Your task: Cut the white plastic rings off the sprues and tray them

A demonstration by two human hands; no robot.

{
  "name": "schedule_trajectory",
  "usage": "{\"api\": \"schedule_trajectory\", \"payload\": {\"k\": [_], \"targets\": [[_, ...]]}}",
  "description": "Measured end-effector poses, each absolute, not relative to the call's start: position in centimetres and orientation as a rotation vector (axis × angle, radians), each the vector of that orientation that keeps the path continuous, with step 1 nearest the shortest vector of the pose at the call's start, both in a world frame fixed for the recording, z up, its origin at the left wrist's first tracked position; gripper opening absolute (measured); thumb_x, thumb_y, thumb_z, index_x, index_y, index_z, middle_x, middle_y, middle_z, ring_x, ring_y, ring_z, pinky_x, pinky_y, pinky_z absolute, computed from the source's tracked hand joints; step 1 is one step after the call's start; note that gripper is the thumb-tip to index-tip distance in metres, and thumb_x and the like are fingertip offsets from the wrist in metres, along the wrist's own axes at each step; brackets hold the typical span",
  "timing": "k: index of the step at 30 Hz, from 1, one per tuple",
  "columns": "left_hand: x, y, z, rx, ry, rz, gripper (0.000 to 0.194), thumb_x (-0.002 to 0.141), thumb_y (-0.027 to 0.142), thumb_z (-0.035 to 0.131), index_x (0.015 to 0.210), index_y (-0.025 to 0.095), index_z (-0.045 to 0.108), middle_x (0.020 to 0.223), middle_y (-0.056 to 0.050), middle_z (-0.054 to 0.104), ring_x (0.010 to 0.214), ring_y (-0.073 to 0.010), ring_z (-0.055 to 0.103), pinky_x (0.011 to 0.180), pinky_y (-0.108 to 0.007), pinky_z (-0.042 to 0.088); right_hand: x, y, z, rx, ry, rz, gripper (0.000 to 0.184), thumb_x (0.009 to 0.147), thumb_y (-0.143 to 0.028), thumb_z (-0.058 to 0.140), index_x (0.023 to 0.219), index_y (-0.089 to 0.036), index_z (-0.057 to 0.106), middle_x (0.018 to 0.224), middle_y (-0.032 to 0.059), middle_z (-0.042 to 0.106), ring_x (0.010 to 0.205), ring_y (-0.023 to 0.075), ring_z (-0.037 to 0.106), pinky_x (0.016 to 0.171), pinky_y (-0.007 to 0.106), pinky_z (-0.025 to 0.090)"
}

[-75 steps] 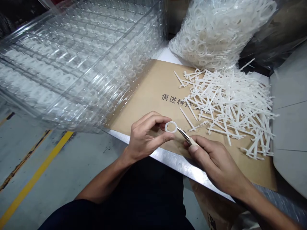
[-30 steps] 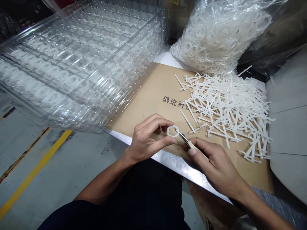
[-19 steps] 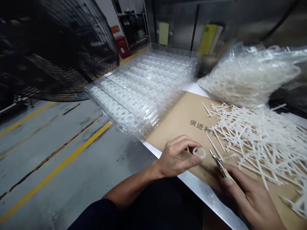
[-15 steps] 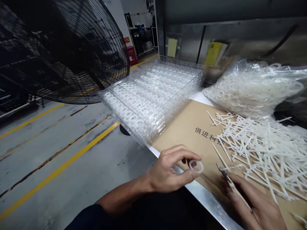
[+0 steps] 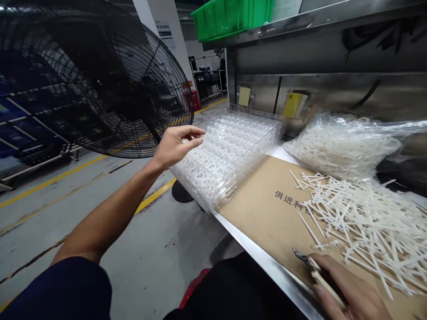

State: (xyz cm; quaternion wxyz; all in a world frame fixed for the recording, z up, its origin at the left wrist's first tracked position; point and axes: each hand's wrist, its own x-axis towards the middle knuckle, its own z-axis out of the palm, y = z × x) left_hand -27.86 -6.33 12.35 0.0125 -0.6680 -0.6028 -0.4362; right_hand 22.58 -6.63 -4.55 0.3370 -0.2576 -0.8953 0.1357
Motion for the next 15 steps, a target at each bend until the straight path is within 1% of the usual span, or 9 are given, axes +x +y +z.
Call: {"api": "schedule_trajectory", "payload": {"k": [3, 5, 7, 9, 11, 15], "targets": [[-31.1, -2.1, 11.4, -2.195, -1.913, -1.169, 0.029, 0.08, 0.044, 0.085, 0.088, 0.017, 0.078, 0.079, -0.001, 0.075, 0.07, -0.0133, 0.063, 0.067, -0.028, 0.051, 22.3, -6.7, -4.1, -0.68, -2.352, 0.371, 0.03, 0.093, -0.037, 0.064, 0.116, -0.021, 0.076, 0.104, 0.0116, 0.084, 0.088, 0.0298, 0.083, 0.075, 0.03, 0.069], [-32.0, -0.3, 10.7, -2.285, -1.94, -1.058, 0.031, 0.077, 0.048, 0.086, 0.081, 0.018, 0.076, 0.07, 0.001, 0.071, 0.064, -0.0125, 0.058, 0.066, -0.028, 0.05, 22.1, -6.8, -3.9, -0.69, -2.372, 0.376, 0.031, 0.094, -0.038, 0.063, 0.116, -0.021, 0.076, 0.104, 0.0121, 0.084, 0.088, 0.0303, 0.083, 0.075, 0.031, 0.069], [-32.4, 0.5, 10.2, -2.325, -1.993, -0.94, 0.029, 0.077, 0.046, 0.086, 0.078, 0.019, 0.075, 0.067, 0.001, 0.069, 0.062, -0.0136, 0.057, 0.064, -0.029, 0.048, 22.0, -6.9, -3.8, -0.68, -2.362, 0.351, 0.032, 0.094, -0.037, 0.062, 0.119, -0.021, 0.073, 0.104, 0.0125, 0.083, 0.088, 0.0303, 0.083, 0.074, 0.031, 0.069], [-32.7, 0.6, 10.4, -2.287, -2.033, -0.924, 0.02, 0.077, 0.039, 0.085, 0.078, 0.02, 0.077, 0.07, -0.001, 0.072, 0.062, -0.0166, 0.06, 0.062, -0.03, 0.046, 21.8, -7.1, -3.7, -0.63, -2.351, 0.309, 0.033, 0.095, -0.033, 0.061, 0.126, -0.021, 0.066, 0.104, 0.0124, 0.083, 0.087, 0.0288, 0.083, 0.073, 0.031, 0.069], [-32.5, -0.1, 11.2, -2.221, -2.025, -0.981, 0.014, 0.078, 0.034, 0.083, 0.082, 0.021, 0.079, 0.076, -0.003, 0.076, 0.065, -0.0193, 0.063, 0.062, -0.031, 0.046, 21.6, -7.3, -3.6, -0.563, -2.374, 0.277, 0.035, 0.097, -0.03, 0.059, 0.13, -0.021, 0.059, 0.103, 0.0118, 0.082, 0.085, 0.0265, 0.083, 0.07, 0.029, 0.067], [-28.8, -3.8, 13.4, -2.171, -1.905, -0.985, 0.014, 0.082, 0.03, 0.08, 0.094, 0.024, 0.08, 0.093, -0.004, 0.079, 0.08, -0.0219, 0.07, 0.071, -0.033, 0.05, 21.2, -7.6, -3.3, -0.532, -2.42, 0.259, 0.036, 0.098, -0.025, 0.056, 0.133, -0.017, 0.053, 0.102, 0.0134, 0.08, 0.084, 0.025, 0.081, 0.071, 0.031, 0.065]]}}
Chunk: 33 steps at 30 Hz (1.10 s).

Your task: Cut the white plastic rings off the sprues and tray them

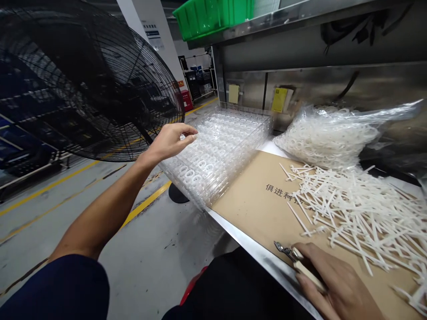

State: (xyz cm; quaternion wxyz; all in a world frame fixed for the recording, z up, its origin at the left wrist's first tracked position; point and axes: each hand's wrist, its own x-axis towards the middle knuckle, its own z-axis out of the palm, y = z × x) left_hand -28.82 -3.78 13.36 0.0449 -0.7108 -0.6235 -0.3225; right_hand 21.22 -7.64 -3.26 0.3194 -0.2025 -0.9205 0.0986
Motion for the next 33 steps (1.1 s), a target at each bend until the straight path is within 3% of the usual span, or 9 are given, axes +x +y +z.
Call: {"api": "schedule_trajectory", "payload": {"k": [3, 7, 14, 17, 20, 24, 30, 33], "targets": [[-22.6, -7.5, 13.5, -2.213, -1.717, -0.978, 0.02, 0.087, 0.029, 0.077, 0.107, 0.027, 0.079, 0.103, -0.003, 0.079, 0.092, -0.0238, 0.072, 0.085, -0.036, 0.053, 20.7, -8.1, -2.6, -0.509, -2.422, 0.306, 0.032, 0.097, -0.023, 0.054, 0.128, -0.016, 0.053, 0.093, 0.0108, 0.077, 0.075, 0.0226, 0.076, 0.065, 0.031, 0.06], [-14.1, -10.0, 10.3, -2.545, -1.569, -0.983, 0.026, 0.092, 0.027, 0.073, 0.118, 0.027, 0.074, 0.111, -0.003, 0.078, 0.099, -0.0222, 0.073, 0.088, -0.034, 0.055, 20.1, -8.1, -2.0, -0.506, -2.471, 0.437, 0.027, 0.095, -0.03, 0.052, 0.118, -0.015, 0.056, 0.08, 0.0059, 0.07, 0.066, 0.0208, 0.067, 0.06, 0.032, 0.053], [-1.3, -3.1, 2.5, -3.126, -1.477, -0.881, 0.025, 0.101, 0.031, 0.062, 0.118, 0.017, 0.073, 0.105, -0.007, 0.073, 0.09, -0.0181, 0.069, 0.082, -0.032, 0.053, 19.9, -8.5, -2.3, -0.487, -2.505, 0.405, 0.026, 0.094, -0.035, 0.051, 0.107, -0.014, 0.06, 0.079, 0.0056, 0.065, 0.066, 0.021, 0.06, 0.06, 0.033, 0.048], [2.5, -1.1, 1.3, -3.165, -1.517, -0.63, 0.026, 0.099, 0.032, 0.063, 0.116, 0.015, 0.072, 0.1, -0.007, 0.072, 0.089, -0.0206, 0.066, 0.08, -0.034, 0.051, 19.9, -8.7, -2.4, -0.472, -2.528, 0.36, 0.03, 0.096, -0.039, 0.051, 0.104, -0.013, 0.063, 0.08, 0.0065, 0.066, 0.068, 0.0219, 0.061, 0.061, 0.034, 0.048], [4.0, -0.7, 1.2, -3.164, -1.552, -0.546, 0.026, 0.098, 0.023, 0.059, 0.121, 0.014, 0.07, 0.101, -0.008, 0.073, 0.09, -0.0204, 0.065, 0.081, -0.034, 0.051, 20.0, -8.6, -2.5, -0.497, -2.552, 0.316, 0.033, 0.096, -0.041, 0.05, 0.1, -0.012, 0.066, 0.08, 0.0064, 0.066, 0.066, 0.0223, 0.061, 0.059, 0.036, 0.046], [2.8, -1.0, 1.8, -3.177, -1.623, -0.916, 0.032, 0.097, 0.019, 0.062, 0.127, 0.017, 0.072, 0.101, -0.006, 0.071, 0.086, -0.0161, 0.063, 0.081, -0.031, 0.051, 20.1, -8.6, -2.5, -0.554, -2.571, 0.322, 0.038, 0.097, -0.044, 0.048, 0.101, -0.013, 0.069, 0.082, 0.0066, 0.067, 0.067, 0.0232, 0.063, 0.059, 0.037, 0.046], [-0.8, -2.1, 1.5, -3.011, -2.267, -2.068, 0.032, 0.09, 0.03, 0.08, 0.122, 0.023, 0.077, 0.095, -0.003, 0.068, 0.084, -0.0125, 0.072, 0.082, -0.024, 0.06, 20.1, -8.5, -2.5, -0.597, -2.464, 0.495, 0.033, 0.094, -0.04, 0.054, 0.102, -0.012, 0.069, 0.083, 0.0072, 0.069, 0.068, 0.0223, 0.062, 0.061, 0.036, 0.047], [-1.6, -3.0, 0.8, -2.843, -2.405, -2.375, 0.034, 0.087, 0.027, 0.083, 0.121, 0.022, 0.077, 0.097, -0.004, 0.071, 0.086, -0.0119, 0.075, 0.085, -0.022, 0.062, 20.2, -8.1, -2.2, -0.637, -2.28, 0.654, 0.029, 0.093, -0.034, 0.056, 0.104, -0.009, 0.068, 0.077, 0.0059, 0.066, 0.064, 0.0201, 0.058, 0.06, 0.034, 0.046]]}}
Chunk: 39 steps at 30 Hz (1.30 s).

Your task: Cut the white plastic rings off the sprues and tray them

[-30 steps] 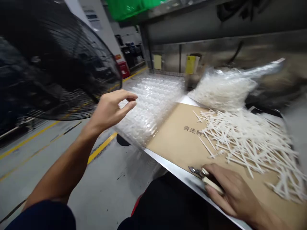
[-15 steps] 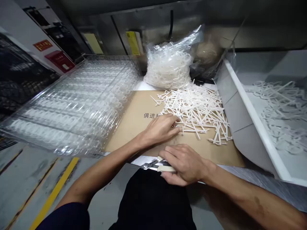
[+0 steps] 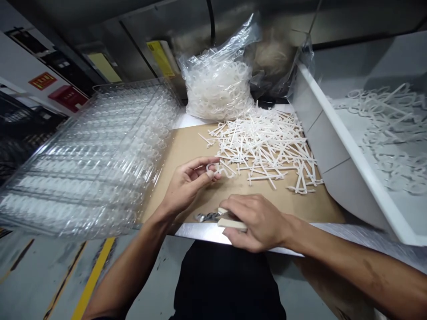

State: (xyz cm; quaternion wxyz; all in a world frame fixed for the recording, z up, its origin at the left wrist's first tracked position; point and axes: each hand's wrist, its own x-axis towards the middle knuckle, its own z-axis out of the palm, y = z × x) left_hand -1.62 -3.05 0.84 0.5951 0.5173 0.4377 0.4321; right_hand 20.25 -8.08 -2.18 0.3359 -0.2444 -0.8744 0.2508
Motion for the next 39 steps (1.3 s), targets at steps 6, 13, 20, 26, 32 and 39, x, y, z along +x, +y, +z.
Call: {"api": "schedule_trajectory", "payload": {"k": [6, 13, 20, 26, 32, 39], "targets": [[-2.2, -4.9, -0.6, 1.169, 0.962, 1.239, 0.035, 0.087, 0.021, 0.084, 0.121, 0.023, 0.077, 0.097, -0.002, 0.071, 0.088, -0.0126, 0.077, 0.085, -0.02, 0.064, 20.7, -7.4, -0.7, -0.895, -1.973, 1.023, 0.022, 0.097, -0.029, 0.057, 0.109, -0.014, 0.068, 0.093, 0.0074, 0.074, 0.079, 0.0194, 0.067, 0.071, 0.032, 0.05], [-3.2, -6.0, -1.8, 1.792, 1.221, 1.278, 0.037, 0.094, 0.014, 0.071, 0.13, 0.022, 0.071, 0.107, -0.006, 0.072, 0.095, -0.017, 0.072, 0.088, -0.033, 0.061, 21.0, -7.6, -0.9, -0.997, -1.775, 1.334, 0.025, 0.105, -0.037, 0.053, 0.114, -0.02, 0.068, 0.089, 0.0026, 0.07, 0.07, 0.0144, 0.063, 0.065, 0.028, 0.048], [-5.9, -6.1, -2.7, 2.555, 1.238, 0.812, 0.021, 0.1, 0.011, 0.06, 0.116, 0.019, 0.071, 0.118, -0.009, 0.072, 0.113, -0.022, 0.066, 0.1, -0.042, 0.052, 21.3, -7.5, -1.5, -1.084, -1.74, 1.354, 0.034, 0.105, -0.046, 0.054, 0.121, -0.019, 0.068, 0.09, 0.0044, 0.067, 0.062, 0.0134, 0.056, 0.057, 0.027, 0.048], [-6.8, -5.8, -1.8, 2.525, 1.252, 0.812, 0.014, 0.1, 0.014, 0.061, 0.11, 0.021, 0.069, 0.112, -0.006, 0.074, 0.116, -0.0228, 0.067, 0.104, -0.043, 0.05, 21.4, -7.4, -1.4, -1.093, -1.743, 1.344, 0.033, 0.105, -0.045, 0.053, 0.118, -0.019, 0.07, 0.089, 0.0044, 0.068, 0.062, 0.0135, 0.058, 0.059, 0.028, 0.05], [-6.8, -5.5, -1.9, 2.368, 1.53, 0.792, 0.023, 0.099, 0.025, 0.063, 0.121, 0.018, 0.067, 0.118, -0.01, 0.068, 0.111, -0.0242, 0.063, 0.099, -0.042, 0.051, 21.2, -7.3, -1.6, -1.092, -1.739, 1.368, 0.034, 0.105, -0.045, 0.053, 0.118, -0.018, 0.069, 0.09, 0.0043, 0.067, 0.065, 0.0135, 0.058, 0.058, 0.027, 0.049], [-6.4, -5.5, -2.1, 2.287, 1.565, 0.827, 0.021, 0.097, 0.022, 0.065, 0.118, 0.019, 0.07, 0.108, -0.007, 0.069, 0.102, -0.022, 0.064, 0.091, -0.038, 0.052, 21.2, -7.5, -1.1, -1.094, -1.744, 1.42, 0.031, 0.106, -0.045, 0.052, 0.109, -0.019, 0.067, 0.089, 0.0033, 0.065, 0.066, 0.0134, 0.056, 0.059, 0.027, 0.048]]}}
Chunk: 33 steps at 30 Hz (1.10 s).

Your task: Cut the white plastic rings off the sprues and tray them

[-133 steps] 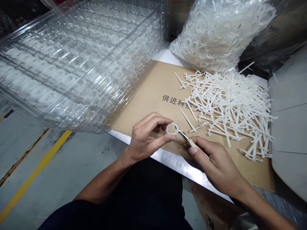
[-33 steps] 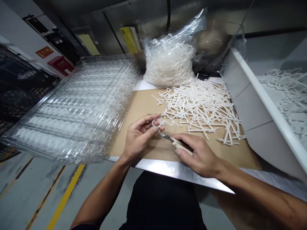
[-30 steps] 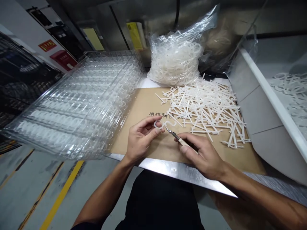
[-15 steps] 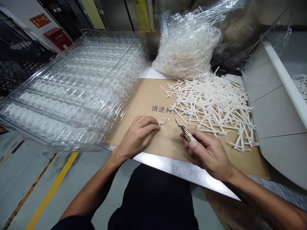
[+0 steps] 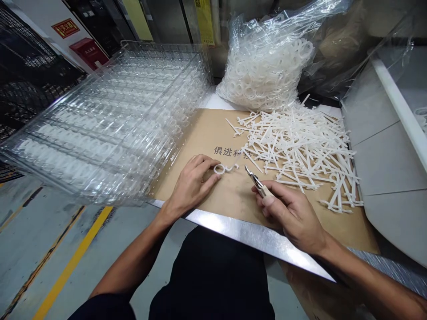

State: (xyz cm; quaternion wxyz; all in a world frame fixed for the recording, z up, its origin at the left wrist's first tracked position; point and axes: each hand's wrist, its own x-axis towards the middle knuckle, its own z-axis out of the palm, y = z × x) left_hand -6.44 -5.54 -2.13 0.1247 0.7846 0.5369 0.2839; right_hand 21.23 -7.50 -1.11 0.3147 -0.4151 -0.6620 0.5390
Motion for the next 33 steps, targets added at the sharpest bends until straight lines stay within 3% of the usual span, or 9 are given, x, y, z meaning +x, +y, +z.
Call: {"api": "schedule_trajectory", "payload": {"k": [7, 14, 18, 25, 33], "targets": [[-4.1, -6.6, -0.5, 2.083, 1.51, 1.252, 0.022, 0.092, 0.022, 0.074, 0.114, 0.019, 0.073, 0.093, -0.003, 0.07, 0.08, -0.0139, 0.061, 0.075, -0.029, 0.052, 21.0, -7.8, -0.7, -1.094, -1.77, 1.508, 0.03, 0.107, -0.046, 0.049, 0.107, -0.02, 0.065, 0.084, 0.001, 0.061, 0.062, 0.012, 0.051, 0.053, 0.025, 0.042], [-2.4, -7.3, -1.9, 1.942, 1.414, 1.398, 0.025, 0.091, 0.02, 0.076, 0.116, 0.018, 0.073, 0.093, -0.003, 0.068, 0.081, -0.0126, 0.06, 0.074, -0.028, 0.051, 20.8, -7.6, -0.1, -1.138, -1.801, 1.524, 0.03, 0.107, -0.043, 0.05, 0.094, -0.019, 0.063, 0.078, 0.0008, 0.06, 0.059, 0.0121, 0.05, 0.052, 0.026, 0.04], [-2.2, -7.4, -2.5, 1.926, 1.386, 1.41, 0.026, 0.091, 0.021, 0.076, 0.117, 0.019, 0.073, 0.094, -0.004, 0.067, 0.082, -0.0135, 0.06, 0.074, -0.028, 0.052, 20.8, -7.6, 0.2, -1.167, -1.804, 1.543, 0.03, 0.107, -0.044, 0.05, 0.096, -0.019, 0.064, 0.069, -0.0016, 0.055, 0.055, 0.0121, 0.045, 0.049, 0.026, 0.036], [-2.2, -7.6, -2.6, 1.938, 1.406, 1.491, 0.027, 0.09, 0.02, 0.076, 0.117, 0.019, 0.073, 0.095, -0.004, 0.069, 0.082, -0.0139, 0.062, 0.074, -0.028, 0.054, 20.9, -7.5, 0.5, -1.186, -1.867, 1.525, 0.033, 0.107, -0.044, 0.049, 0.09, -0.019, 0.063, 0.077, 0.0004, 0.06, 0.064, 0.0137, 0.054, 0.056, 0.027, 0.042], [-2.1, -7.7, -2.6, 1.975, 1.398, 1.519, 0.029, 0.087, 0.016, 0.078, 0.116, 0.018, 0.073, 0.095, -0.004, 0.069, 0.083, -0.0136, 0.063, 0.074, -0.027, 0.054, 21.0, -7.5, 0.6, -1.197, -1.882, 1.516, 0.035, 0.107, -0.046, 0.048, 0.09, -0.02, 0.063, 0.077, 0.0002, 0.061, 0.064, 0.0136, 0.054, 0.057, 0.028, 0.042]]}}
